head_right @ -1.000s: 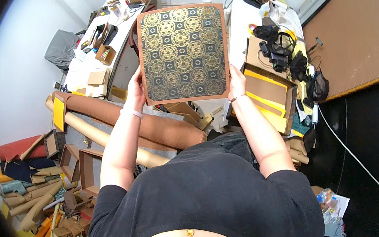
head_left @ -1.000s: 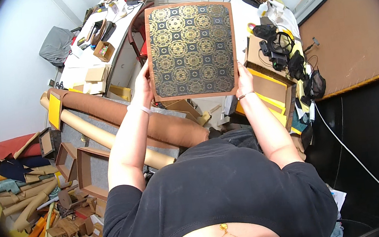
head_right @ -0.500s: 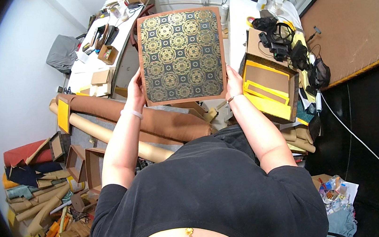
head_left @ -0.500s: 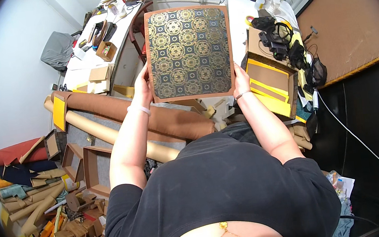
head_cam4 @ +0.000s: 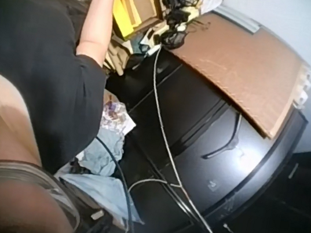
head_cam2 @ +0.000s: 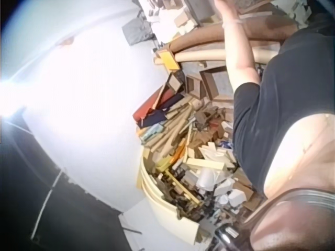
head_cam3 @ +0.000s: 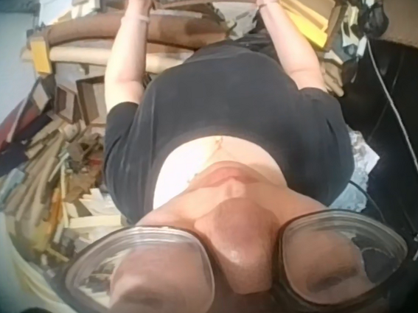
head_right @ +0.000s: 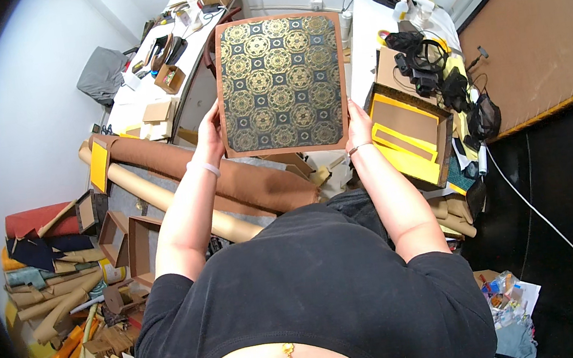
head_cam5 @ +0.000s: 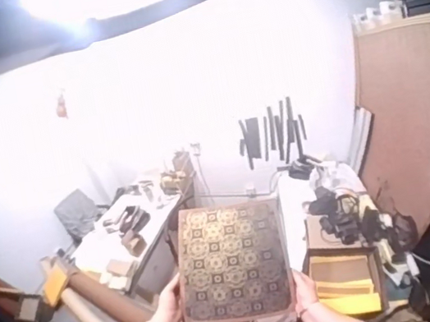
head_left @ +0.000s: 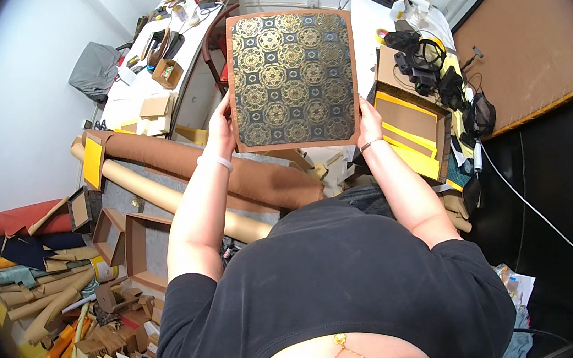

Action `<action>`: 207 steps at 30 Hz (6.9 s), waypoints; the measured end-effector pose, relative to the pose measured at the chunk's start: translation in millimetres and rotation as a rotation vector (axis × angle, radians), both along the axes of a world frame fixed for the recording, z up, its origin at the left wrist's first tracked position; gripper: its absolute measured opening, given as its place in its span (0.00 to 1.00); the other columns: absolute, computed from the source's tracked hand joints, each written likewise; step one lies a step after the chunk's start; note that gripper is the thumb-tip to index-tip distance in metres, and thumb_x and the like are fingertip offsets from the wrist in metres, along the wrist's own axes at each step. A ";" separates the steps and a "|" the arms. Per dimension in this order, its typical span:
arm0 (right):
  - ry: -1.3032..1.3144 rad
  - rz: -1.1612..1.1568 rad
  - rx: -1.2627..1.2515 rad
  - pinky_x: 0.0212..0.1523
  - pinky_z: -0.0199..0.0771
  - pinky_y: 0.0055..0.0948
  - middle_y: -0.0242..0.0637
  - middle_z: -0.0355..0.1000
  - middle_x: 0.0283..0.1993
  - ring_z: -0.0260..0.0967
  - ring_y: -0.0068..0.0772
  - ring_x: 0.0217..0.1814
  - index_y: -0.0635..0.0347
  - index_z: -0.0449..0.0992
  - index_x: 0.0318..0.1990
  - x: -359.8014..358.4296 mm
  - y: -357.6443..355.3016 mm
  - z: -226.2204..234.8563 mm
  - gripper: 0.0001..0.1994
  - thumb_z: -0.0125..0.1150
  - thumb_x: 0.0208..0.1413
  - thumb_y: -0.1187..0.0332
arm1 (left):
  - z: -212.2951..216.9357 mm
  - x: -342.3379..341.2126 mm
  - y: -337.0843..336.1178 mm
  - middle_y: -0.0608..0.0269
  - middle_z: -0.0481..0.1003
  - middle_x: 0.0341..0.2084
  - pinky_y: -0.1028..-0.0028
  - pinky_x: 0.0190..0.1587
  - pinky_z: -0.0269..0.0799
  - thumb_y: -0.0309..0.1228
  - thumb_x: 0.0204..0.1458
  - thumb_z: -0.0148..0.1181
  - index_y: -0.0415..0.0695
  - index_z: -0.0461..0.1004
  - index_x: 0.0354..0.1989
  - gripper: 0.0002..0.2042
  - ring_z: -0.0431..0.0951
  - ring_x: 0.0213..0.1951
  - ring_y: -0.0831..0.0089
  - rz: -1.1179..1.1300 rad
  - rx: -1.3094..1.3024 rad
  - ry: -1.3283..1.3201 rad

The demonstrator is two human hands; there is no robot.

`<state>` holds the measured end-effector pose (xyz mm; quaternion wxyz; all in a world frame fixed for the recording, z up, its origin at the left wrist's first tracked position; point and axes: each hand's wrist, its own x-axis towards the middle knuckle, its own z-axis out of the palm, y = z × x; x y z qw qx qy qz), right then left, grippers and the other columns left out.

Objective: The person handles a patterned box lid and a wooden box, repeatedly lifting and placing them. They pick up a cardboard insert and place it inside the box, then set the box on a table. The person picks up scissors and moves around the cluttered workspace.

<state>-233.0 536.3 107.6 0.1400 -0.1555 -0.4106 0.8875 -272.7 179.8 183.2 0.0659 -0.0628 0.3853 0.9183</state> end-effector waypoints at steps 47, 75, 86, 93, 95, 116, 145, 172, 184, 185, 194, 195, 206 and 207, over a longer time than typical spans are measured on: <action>-0.307 1.492 0.421 0.45 0.80 0.29 0.35 0.80 0.47 0.78 0.28 0.44 0.62 0.78 0.55 52.2 -123.7 -64.1 0.17 0.58 0.66 0.62 | -163.4 461.2 126.2 0.63 0.71 0.61 0.61 0.63 0.70 0.45 0.60 0.63 0.44 0.68 0.64 0.27 0.72 0.61 0.66 1.023 0.222 -0.325; 0.546 1.103 1.321 0.63 0.68 0.37 0.48 0.76 0.57 0.72 0.50 0.61 0.46 0.76 0.62 -47.8 -323.7 -64.2 0.24 0.49 0.67 0.45 | -109.4 313.7 -113.6 0.56 0.59 0.70 0.62 0.70 0.57 0.52 0.65 0.52 0.40 0.53 0.73 0.36 0.61 0.70 0.62 0.970 -0.373 -0.461; 0.308 1.397 0.772 0.72 0.56 0.30 0.47 0.68 0.67 0.61 0.38 0.73 0.61 0.69 0.66 -102.8 -388.9 -158.9 0.19 0.50 0.72 0.65 | -201.5 253.6 -160.5 0.59 0.54 0.73 0.64 0.72 0.49 0.56 0.65 0.50 0.43 0.48 0.75 0.39 0.53 0.73 0.65 1.074 -0.400 -0.658; 0.251 1.385 0.757 0.71 0.57 0.30 0.43 0.67 0.68 0.60 0.34 0.72 0.62 0.66 0.69 -101.2 -386.8 -152.6 0.21 0.46 0.73 0.65 | -194.4 243.6 -166.0 0.59 0.54 0.73 0.64 0.73 0.47 0.57 0.65 0.50 0.43 0.50 0.75 0.39 0.52 0.73 0.64 1.070 -0.444 -0.689; 0.241 1.392 0.808 0.71 0.57 0.30 0.43 0.67 0.68 0.60 0.34 0.72 0.62 0.65 0.69 -105.5 -391.0 -152.8 0.21 0.45 0.73 0.64 | -185.4 236.9 -169.8 0.58 0.54 0.74 0.64 0.73 0.45 0.58 0.64 0.49 0.43 0.49 0.75 0.40 0.51 0.74 0.64 1.050 -0.456 -0.726; 0.161 1.389 0.953 0.70 0.59 0.31 0.43 0.68 0.67 0.61 0.35 0.70 0.69 0.65 0.67 -103.8 -398.0 -166.3 0.23 0.44 0.74 0.62 | -203.0 251.0 -174.8 0.55 0.55 0.73 0.64 0.73 0.46 0.59 0.65 0.46 0.41 0.51 0.75 0.39 0.52 0.73 0.62 1.045 -0.557 -0.774; 0.183 1.444 1.189 0.72 0.57 0.32 0.49 0.65 0.70 0.60 0.41 0.73 0.64 0.65 0.69 -109.9 -415.7 -140.1 0.25 0.46 0.72 0.57 | -217.9 250.9 -186.2 0.51 0.57 0.72 0.65 0.73 0.49 0.59 0.66 0.41 0.39 0.54 0.73 0.38 0.56 0.73 0.59 1.054 -0.651 -0.887; 0.214 1.507 1.167 0.68 0.61 0.37 0.47 0.69 0.66 0.65 0.46 0.69 0.59 0.66 0.68 -162.2 -602.0 -161.9 0.35 0.43 0.68 0.38 | -224.3 220.1 -340.3 0.51 0.58 0.71 0.59 0.72 0.51 0.66 0.62 0.38 0.41 0.56 0.72 0.42 0.56 0.72 0.56 1.142 -0.421 -0.802; -0.363 1.837 0.698 0.75 0.49 0.34 0.39 0.47 0.80 0.46 0.37 0.80 0.54 0.49 0.77 -141.0 -503.9 -109.8 0.40 0.41 0.67 0.36 | -215.3 236.8 -236.7 0.53 0.54 0.73 0.49 0.71 0.54 0.72 0.58 0.40 0.49 0.49 0.76 0.46 0.55 0.72 0.53 1.012 0.132 -0.607; -0.308 1.804 0.830 0.76 0.46 0.34 0.39 0.45 0.80 0.44 0.37 0.81 0.55 0.48 0.77 -125.4 -503.7 -48.1 0.40 0.40 0.68 0.36 | -205.9 240.9 -238.0 0.53 0.54 0.73 0.49 0.71 0.54 0.72 0.58 0.40 0.49 0.49 0.76 0.46 0.55 0.72 0.53 1.011 0.120 -0.584; 0.908 1.380 0.999 0.78 0.35 0.46 0.65 0.38 0.78 0.34 0.60 0.82 0.62 0.48 0.76 13.0 -403.4 134.6 0.43 0.52 0.64 0.42 | -78.0 305.7 -246.1 0.53 0.55 0.72 0.50 0.70 0.56 0.71 0.58 0.41 0.49 0.50 0.75 0.46 0.57 0.71 0.53 0.939 -0.039 -0.407; 0.925 1.324 1.026 0.78 0.35 0.50 0.65 0.39 0.77 0.34 0.63 0.81 0.61 0.49 0.76 37.6 -384.8 156.8 0.44 0.54 0.62 0.41 | -69.0 312.3 -241.8 0.53 0.55 0.72 0.50 0.70 0.56 0.71 0.58 0.41 0.49 0.50 0.75 0.46 0.57 0.71 0.53 0.908 -0.046 -0.391; 0.464 1.013 1.182 0.78 0.31 0.51 0.69 0.35 0.78 0.28 0.64 0.82 0.52 0.51 0.76 198.0 -345.6 158.4 0.41 0.48 0.64 0.37 | -63.8 384.6 -223.0 0.54 0.57 0.71 0.51 0.70 0.58 0.70 0.58 0.43 0.49 0.52 0.75 0.45 0.59 0.69 0.53 0.389 -0.065 -0.246; 0.414 0.964 1.206 0.78 0.32 0.51 0.68 0.36 0.77 0.29 0.63 0.82 0.52 0.51 0.76 209.1 -345.3 150.9 0.41 0.47 0.64 0.36 | -65.3 384.4 -225.6 0.54 0.58 0.71 0.51 0.70 0.58 0.70 0.58 0.43 0.49 0.52 0.75 0.45 0.60 0.69 0.53 0.334 -0.059 -0.223</action>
